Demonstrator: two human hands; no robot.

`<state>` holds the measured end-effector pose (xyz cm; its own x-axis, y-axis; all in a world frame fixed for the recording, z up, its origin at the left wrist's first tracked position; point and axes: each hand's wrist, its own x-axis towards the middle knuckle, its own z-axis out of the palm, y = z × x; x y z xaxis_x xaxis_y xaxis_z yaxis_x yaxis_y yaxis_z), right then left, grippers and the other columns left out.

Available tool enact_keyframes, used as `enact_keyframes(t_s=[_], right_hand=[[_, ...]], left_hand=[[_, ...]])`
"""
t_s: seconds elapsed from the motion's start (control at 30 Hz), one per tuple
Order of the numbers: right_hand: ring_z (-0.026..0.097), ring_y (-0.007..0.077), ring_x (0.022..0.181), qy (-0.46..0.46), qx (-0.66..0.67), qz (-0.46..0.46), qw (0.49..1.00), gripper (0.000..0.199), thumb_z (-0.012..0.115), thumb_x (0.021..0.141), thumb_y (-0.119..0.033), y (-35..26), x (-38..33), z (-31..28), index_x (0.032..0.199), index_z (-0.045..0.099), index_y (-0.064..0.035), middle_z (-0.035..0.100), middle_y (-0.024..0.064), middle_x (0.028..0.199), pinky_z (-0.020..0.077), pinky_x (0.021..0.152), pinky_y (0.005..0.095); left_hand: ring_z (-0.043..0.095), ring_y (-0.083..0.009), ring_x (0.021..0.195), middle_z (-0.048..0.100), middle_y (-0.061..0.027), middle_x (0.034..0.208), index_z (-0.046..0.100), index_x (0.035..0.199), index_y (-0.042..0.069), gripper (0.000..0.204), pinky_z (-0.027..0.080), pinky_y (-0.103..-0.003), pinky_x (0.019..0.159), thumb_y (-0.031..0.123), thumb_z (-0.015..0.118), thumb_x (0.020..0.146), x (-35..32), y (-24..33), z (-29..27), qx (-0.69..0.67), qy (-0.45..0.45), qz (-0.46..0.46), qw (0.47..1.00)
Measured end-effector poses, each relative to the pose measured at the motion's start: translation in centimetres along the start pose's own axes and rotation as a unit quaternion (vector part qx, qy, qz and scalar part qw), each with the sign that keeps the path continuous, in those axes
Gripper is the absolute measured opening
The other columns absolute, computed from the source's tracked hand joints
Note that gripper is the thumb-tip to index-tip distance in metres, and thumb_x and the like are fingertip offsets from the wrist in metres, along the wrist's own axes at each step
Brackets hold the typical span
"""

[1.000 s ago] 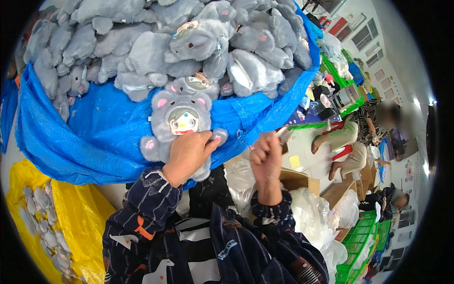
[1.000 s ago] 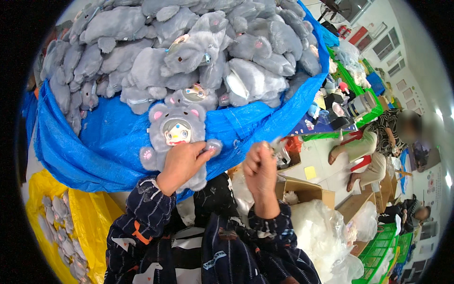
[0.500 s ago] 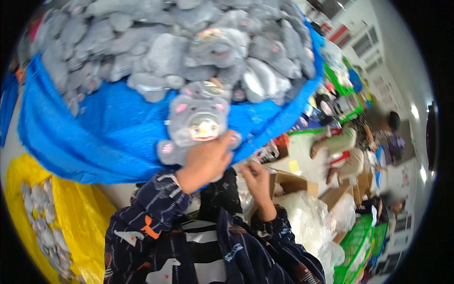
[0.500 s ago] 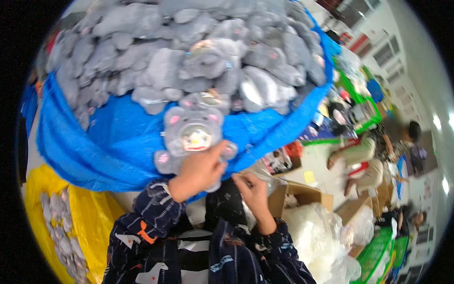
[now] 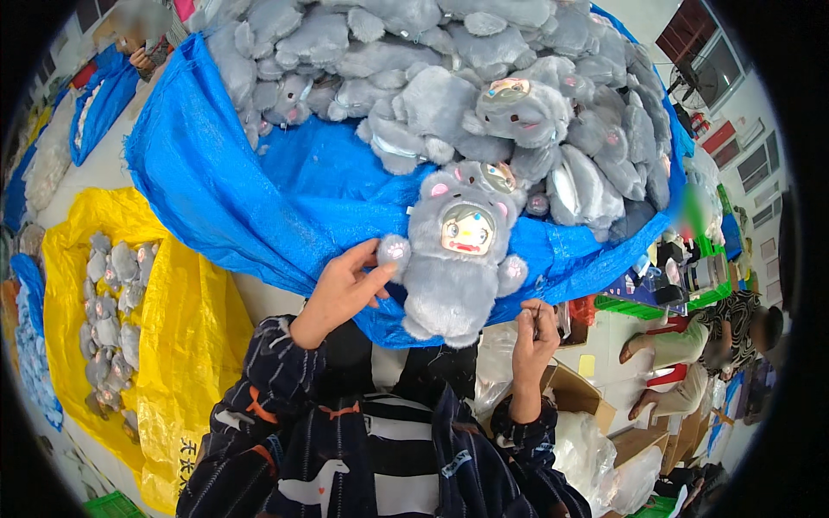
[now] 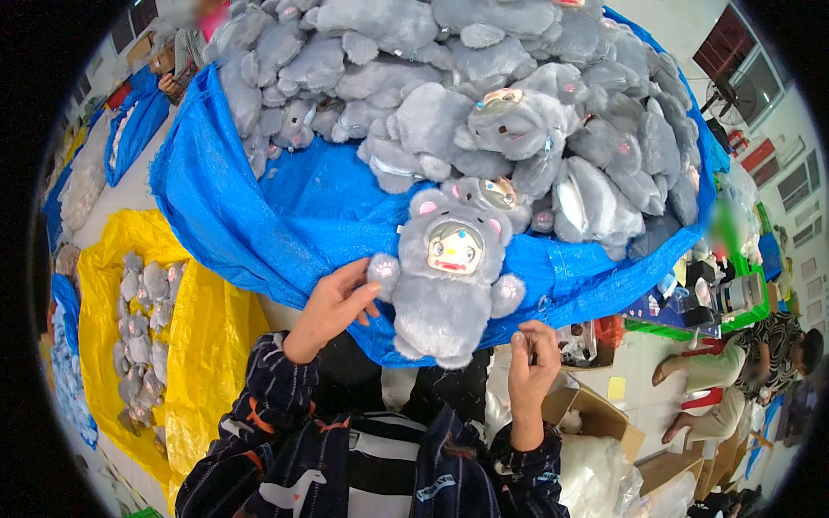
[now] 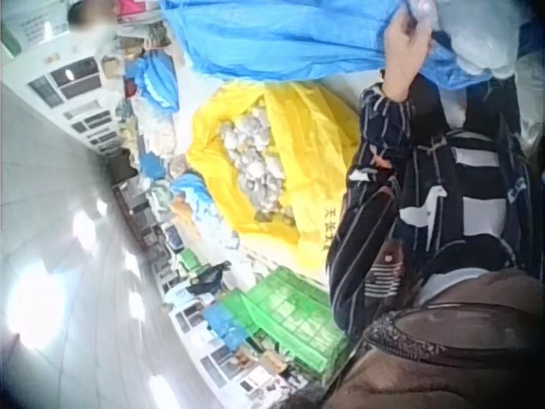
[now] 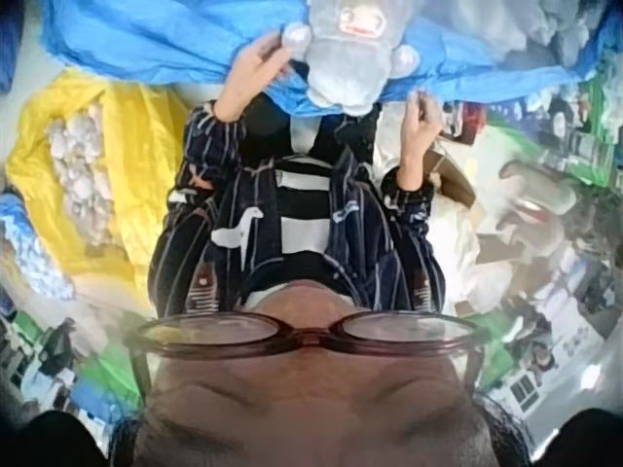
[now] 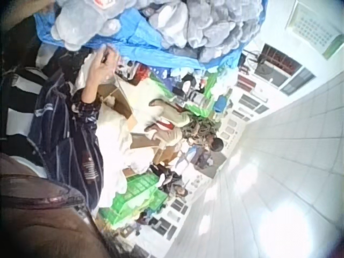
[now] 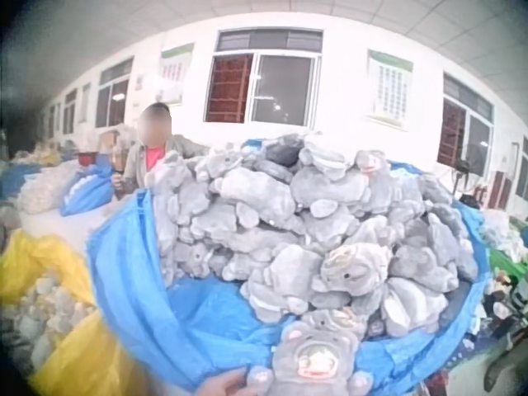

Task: The person picks up grey stuffed animals from a large blue sack, uses scissors to trim loose threads or tags, and returns them to the sack. The process is repeated for multiple items.

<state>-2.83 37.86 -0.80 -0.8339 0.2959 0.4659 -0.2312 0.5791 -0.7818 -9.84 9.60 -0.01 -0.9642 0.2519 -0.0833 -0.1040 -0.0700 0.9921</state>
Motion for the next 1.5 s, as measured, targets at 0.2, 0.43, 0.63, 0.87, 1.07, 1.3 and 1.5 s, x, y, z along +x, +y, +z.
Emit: enact_keyframes(t_s=[0.2, 0.43, 0.63, 0.87, 1.07, 1.3, 1.5], right_hand=[[0.043, 0.0033, 0.067, -0.035, 0.075, 0.104, 0.991, 0.008, 0.062, 0.085, -0.002, -1.6, -1.0, 0.2, 0.093, 0.062, -0.0001, 0.057, -0.0011, 0.088, 0.0341, 0.059, 0.0184], [0.061, 0.0193, 0.073, -0.122, 0.116, -0.057, 0.984, 0.019, 0.067, 0.073, 0.003, -5.5, 1.6, 2.9, 0.091, 0.063, 0.0004, 0.062, 0.0107, 0.084, 0.0469, 0.064, 0.0266], [0.061, 0.0259, 0.067, -0.143, 0.083, -0.154, 0.974, 0.037, 0.072, 0.067, -0.004, -7.3, 2.6, 6.8, 0.101, 0.059, -0.004, 0.061, 0.0098, 0.085, 0.0484, 0.056, 0.0307], [0.059, 0.0153, 0.068, -0.079, 0.097, -0.071, 0.99, 0.019, 0.067, 0.072, 0.002, -4.7, 1.5, 4.2, 0.091, 0.061, -0.0001, 0.063, 0.0079, 0.081, 0.0455, 0.06, 0.0251], [0.049, 0.0061, 0.072, 0.035, 0.114, 0.128, 0.985, 0.018, 0.065, 0.086, -0.01, -1.4, 0.3, 1.5, 0.098, 0.062, 0.0024, 0.06, 0.0006, 0.085, 0.0397, 0.063, 0.0219], [0.058, 0.0143, 0.089, -0.196, 0.149, 0.224, 0.943, 0.049, 0.074, 0.079, -0.021, -3.0, -0.7, 2.6, 0.112, 0.055, 0.0083, 0.064, 0.0116, 0.097, 0.0469, 0.079, 0.0278], [0.059, 0.017, 0.094, -0.18, 0.287, 0.326, 0.883, 0.052, 0.076, 0.076, -0.017, -2.3, -2.1, 3.1, 0.117, 0.053, 0.0055, 0.062, 0.0104, 0.106, 0.0481, 0.082, 0.0316]], left_hand=[[0.06, -0.0091, 0.068, 0.063, -0.0073, 0.091, 0.054, 0.116, -0.002, 0.032, 0.05, -0.022, 0.057, 0.011, 0.063, 0.088, 0.3, -0.8, 2.4, -0.03, 0.05, 0.022, 0.998], [0.06, -0.0101, 0.071, 0.062, -0.0072, 0.087, 0.051, 0.106, -0.001, 0.021, 0.051, -0.023, 0.059, 0.0, 0.06, 0.087, -0.5, -0.6, 4.5, -0.006, 0.059, 0.142, 0.988], [0.058, -0.009, 0.078, 0.056, -0.0058, 0.096, 0.054, 0.103, -0.003, 0.02, 0.049, -0.022, 0.061, -0.007, 0.055, 0.083, -0.3, -1.0, 4.7, 0.083, 0.073, 0.216, 0.97], [0.058, -0.0083, 0.076, 0.059, -0.0054, 0.093, 0.051, 0.11, 0.001, 0.027, 0.049, -0.022, 0.061, 0.007, 0.063, 0.087, 0.3, -1.9, 3.6, -0.007, 0.014, 0.077, 0.997], [0.059, -0.0096, 0.075, 0.06, -0.0054, 0.092, 0.052, 0.111, 0.0, 0.031, 0.051, -0.024, 0.063, 0.008, 0.066, 0.084, 0.3, -1.6, 3.9, -0.068, 0.019, 0.051, 0.996], [0.058, -0.01, 0.074, 0.06, -0.0041, 0.09, 0.053, 0.108, -0.001, 0.027, 0.05, -0.025, 0.065, 0.008, 0.065, 0.085, 0.0, -3.4, 3.8, -0.1, 0.012, 0.022, 0.995], [0.058, -0.0109, 0.086, 0.058, -0.0065, 0.099, 0.052, 0.115, -0.001, 0.037, 0.05, -0.024, 0.066, 0.01, 0.068, 0.083, -0.4, -1.4, 2.8, -0.06, 0.015, 0.138, 0.989]])
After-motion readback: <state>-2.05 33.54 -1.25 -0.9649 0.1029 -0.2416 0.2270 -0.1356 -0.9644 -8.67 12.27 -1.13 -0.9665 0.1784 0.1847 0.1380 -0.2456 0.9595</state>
